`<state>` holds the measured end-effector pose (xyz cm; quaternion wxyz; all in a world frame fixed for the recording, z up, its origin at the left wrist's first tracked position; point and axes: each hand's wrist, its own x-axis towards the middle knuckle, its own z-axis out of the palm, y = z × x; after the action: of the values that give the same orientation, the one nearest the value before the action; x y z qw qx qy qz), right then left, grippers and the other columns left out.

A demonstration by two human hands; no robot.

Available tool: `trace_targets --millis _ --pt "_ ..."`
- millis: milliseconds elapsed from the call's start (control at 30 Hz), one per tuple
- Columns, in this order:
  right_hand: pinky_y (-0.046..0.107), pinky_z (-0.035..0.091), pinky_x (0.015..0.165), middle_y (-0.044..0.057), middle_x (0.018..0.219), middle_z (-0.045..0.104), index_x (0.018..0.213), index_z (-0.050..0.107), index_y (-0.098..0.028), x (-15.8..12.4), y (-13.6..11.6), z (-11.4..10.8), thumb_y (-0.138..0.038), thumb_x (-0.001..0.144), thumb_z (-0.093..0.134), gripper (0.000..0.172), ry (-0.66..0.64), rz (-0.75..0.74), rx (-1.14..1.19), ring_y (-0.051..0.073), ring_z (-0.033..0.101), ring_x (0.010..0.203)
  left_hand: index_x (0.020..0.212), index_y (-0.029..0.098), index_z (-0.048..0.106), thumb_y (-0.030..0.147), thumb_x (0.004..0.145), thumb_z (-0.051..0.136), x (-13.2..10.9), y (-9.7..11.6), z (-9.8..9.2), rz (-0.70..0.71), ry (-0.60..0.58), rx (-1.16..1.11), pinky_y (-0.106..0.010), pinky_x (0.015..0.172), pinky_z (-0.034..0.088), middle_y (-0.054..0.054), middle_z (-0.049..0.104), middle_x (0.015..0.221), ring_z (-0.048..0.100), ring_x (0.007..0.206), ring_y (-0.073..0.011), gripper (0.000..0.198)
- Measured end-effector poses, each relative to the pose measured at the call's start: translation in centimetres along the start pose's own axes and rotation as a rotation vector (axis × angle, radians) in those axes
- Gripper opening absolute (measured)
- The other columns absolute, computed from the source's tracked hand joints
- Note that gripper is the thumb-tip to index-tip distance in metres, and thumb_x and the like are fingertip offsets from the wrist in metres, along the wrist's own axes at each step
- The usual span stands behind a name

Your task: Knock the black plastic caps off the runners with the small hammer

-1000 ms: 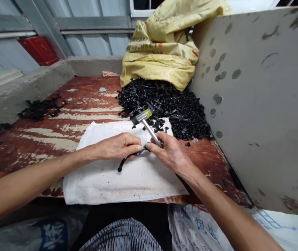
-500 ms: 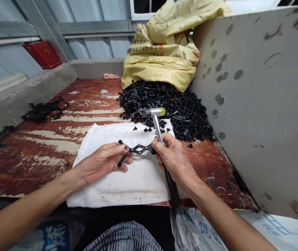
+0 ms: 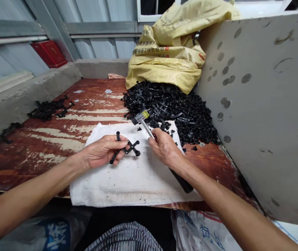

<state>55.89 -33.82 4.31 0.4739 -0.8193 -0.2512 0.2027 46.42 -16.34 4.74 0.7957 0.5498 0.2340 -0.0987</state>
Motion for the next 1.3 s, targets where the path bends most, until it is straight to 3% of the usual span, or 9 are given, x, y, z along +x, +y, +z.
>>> trace_targets --millis 200,500,667,800,1000,1100,1300 --pt "0.026 0.025 0.051 -0.006 0.051 0.041 0.067 0.050 -0.021 2.7 0.5 -0.4 -0.008 0.070 0.050 0.013 0.009 -0.077 -0.244 0.012 0.038 0.052 0.070 0.012 0.057 0.004 0.081 0.057 0.2 0.4 -0.7 -0.007 0.085 -0.006 -0.015 0.029 0.029 -0.001 0.059 0.067 0.045 0.037 -0.0035 0.013" --pt "0.025 0.029 0.043 -0.002 0.060 0.050 0.078 0.049 -0.022 -1.1 1.3 -1.7 -0.021 0.082 0.041 0.009 -0.042 -0.076 -0.297 0.011 0.040 0.045 0.067 0.011 0.057 0.005 0.082 0.056 1.6 0.3 -1.5 -0.045 0.130 0.021 -0.013 0.029 0.021 0.000 0.056 0.061 0.038 0.034 -0.0005 0.017" --pt "0.025 0.030 0.043 -0.002 0.062 0.050 0.087 0.051 -0.020 -0.3 0.9 -0.8 -0.020 0.085 0.039 0.012 -0.036 -0.093 -0.278 0.011 0.040 0.046 0.065 0.011 0.058 0.006 0.080 0.061 1.6 0.2 -1.4 -0.044 0.149 0.020 -0.012 0.029 0.021 0.001 0.054 0.057 0.037 0.034 -0.0004 0.015" --pt "0.025 0.031 0.048 -0.004 0.055 0.044 0.080 0.052 -0.020 0.6 0.5 0.2 -0.014 0.082 0.042 0.012 -0.066 -0.127 -0.278 0.012 0.042 0.049 0.066 0.011 0.058 0.005 0.076 0.065 1.2 0.3 -1.7 -0.025 0.153 0.002 -0.011 0.030 0.021 0.002 0.055 0.057 0.038 0.035 -0.0001 0.013" --pt "0.024 0.034 0.048 -0.003 0.058 0.048 0.081 0.056 -0.020 -1.1 0.7 0.2 -0.015 0.081 0.046 0.011 -0.120 -0.160 -0.255 0.012 0.043 0.052 0.062 0.010 0.057 0.003 0.078 0.061 1.1 1.0 -3.0 -0.010 0.211 -0.026 -0.012 0.029 0.020 0.004 0.047 0.049 0.035 0.031 0.0001 0.018" --pt "0.023 0.034 0.041 -0.003 0.062 0.049 0.092 0.057 -0.019 -2.6 1.1 0.0 -0.027 0.086 0.045 0.015 -0.128 -0.088 -0.112 0.011 0.042 0.046 0.060 0.010 0.057 0.000 0.077 0.060 1.7 1.3 -2.9 0.002 0.223 -0.052 -0.012 0.028 0.018 0.004 0.046 0.047 0.033 0.030 0.0003 0.021" --pt "0.021 0.035 0.036 -0.007 0.058 0.047 0.111 0.051 -0.020 -5.4 2.1 0.5 -0.052 0.084 0.056 0.042 -0.037 0.231 0.255 0.009 0.039 0.042 0.057 0.011 0.053 -0.003 0.079 0.059 2.8 2.1 -1.9 -0.044 0.211 -0.024 -0.011 0.027 0.016 0.005 0.044 0.042 0.029 0.029 0.0012 0.026"
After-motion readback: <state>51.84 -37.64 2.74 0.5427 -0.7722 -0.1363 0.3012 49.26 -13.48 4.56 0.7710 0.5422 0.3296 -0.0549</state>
